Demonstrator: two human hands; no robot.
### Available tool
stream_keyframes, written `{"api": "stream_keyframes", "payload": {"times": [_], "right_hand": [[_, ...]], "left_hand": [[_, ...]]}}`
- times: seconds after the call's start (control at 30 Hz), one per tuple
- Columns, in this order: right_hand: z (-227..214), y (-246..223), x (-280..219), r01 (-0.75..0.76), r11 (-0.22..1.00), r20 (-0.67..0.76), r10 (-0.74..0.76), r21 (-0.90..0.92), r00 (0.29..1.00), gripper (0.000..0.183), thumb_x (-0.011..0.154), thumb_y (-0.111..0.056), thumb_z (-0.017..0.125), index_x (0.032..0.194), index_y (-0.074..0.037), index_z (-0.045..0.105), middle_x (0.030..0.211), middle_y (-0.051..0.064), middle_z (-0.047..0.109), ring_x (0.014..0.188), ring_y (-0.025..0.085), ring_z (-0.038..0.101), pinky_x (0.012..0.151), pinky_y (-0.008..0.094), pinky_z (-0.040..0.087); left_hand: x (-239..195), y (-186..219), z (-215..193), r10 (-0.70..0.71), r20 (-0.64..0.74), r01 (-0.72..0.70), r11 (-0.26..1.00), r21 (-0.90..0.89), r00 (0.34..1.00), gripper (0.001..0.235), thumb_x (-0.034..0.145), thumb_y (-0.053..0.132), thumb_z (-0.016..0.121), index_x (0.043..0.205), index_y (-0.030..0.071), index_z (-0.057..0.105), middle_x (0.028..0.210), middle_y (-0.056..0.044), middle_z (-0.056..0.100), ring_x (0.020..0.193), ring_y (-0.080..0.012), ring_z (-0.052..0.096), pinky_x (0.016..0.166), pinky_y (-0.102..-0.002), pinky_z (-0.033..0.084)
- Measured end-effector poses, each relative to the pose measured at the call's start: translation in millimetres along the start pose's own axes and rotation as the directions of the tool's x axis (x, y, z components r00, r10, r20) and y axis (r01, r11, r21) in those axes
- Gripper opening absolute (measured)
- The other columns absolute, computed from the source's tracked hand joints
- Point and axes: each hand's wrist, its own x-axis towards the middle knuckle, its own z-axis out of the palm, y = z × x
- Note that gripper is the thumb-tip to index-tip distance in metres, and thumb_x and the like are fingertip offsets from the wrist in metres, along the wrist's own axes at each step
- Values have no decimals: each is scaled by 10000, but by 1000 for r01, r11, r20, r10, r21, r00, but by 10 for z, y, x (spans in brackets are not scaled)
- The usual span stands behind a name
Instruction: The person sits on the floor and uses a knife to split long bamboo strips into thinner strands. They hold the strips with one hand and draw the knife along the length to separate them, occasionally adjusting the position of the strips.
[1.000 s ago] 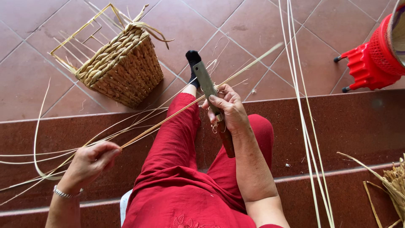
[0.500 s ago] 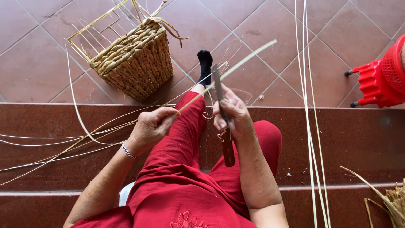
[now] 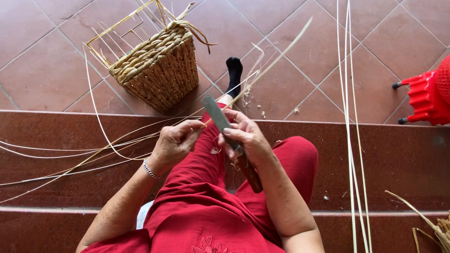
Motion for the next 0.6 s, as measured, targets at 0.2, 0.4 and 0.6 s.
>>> {"api": "stream_keyframes", "payload": {"times": [0.2, 0.4, 0.6], "right_hand": [[25, 129, 42, -5, 1000, 15, 5, -2, 1000, 292, 1000, -49, 614, 1243, 22, 468, 854, 162, 709, 495, 147, 618, 426, 220, 480], [-56, 137, 23, 24, 999, -41, -25, -30, 999, 241, 998, -43, 620, 1191, 31, 495, 831, 184, 709, 486, 161, 618, 418, 235, 483], [-90, 129, 50, 35, 999, -9, -35, 40, 999, 228, 983, -26, 622, 1162, 15, 486, 825, 203, 713, 471, 173, 613, 412, 250, 491]], "left_hand": [[-26, 15, 42, 62, 38, -65, 996, 66, 997, 184, 946, 58, 709, 1126, 49, 748, 717, -95, 749, 636, -41, 647, 567, -244, 541], [-77, 9, -19, 222, 23, -223, 973, 53, 975, 206, 942, 40, 715, 1145, 51, 746, 883, -126, 784, 713, -35, 694, 618, -237, 572], [-152, 34, -119, 346, 21, -346, 931, 117, 938, 226, 938, 40, 718, 1163, 51, 741, 1037, -163, 775, 820, -100, 754, 687, -251, 601]]}}
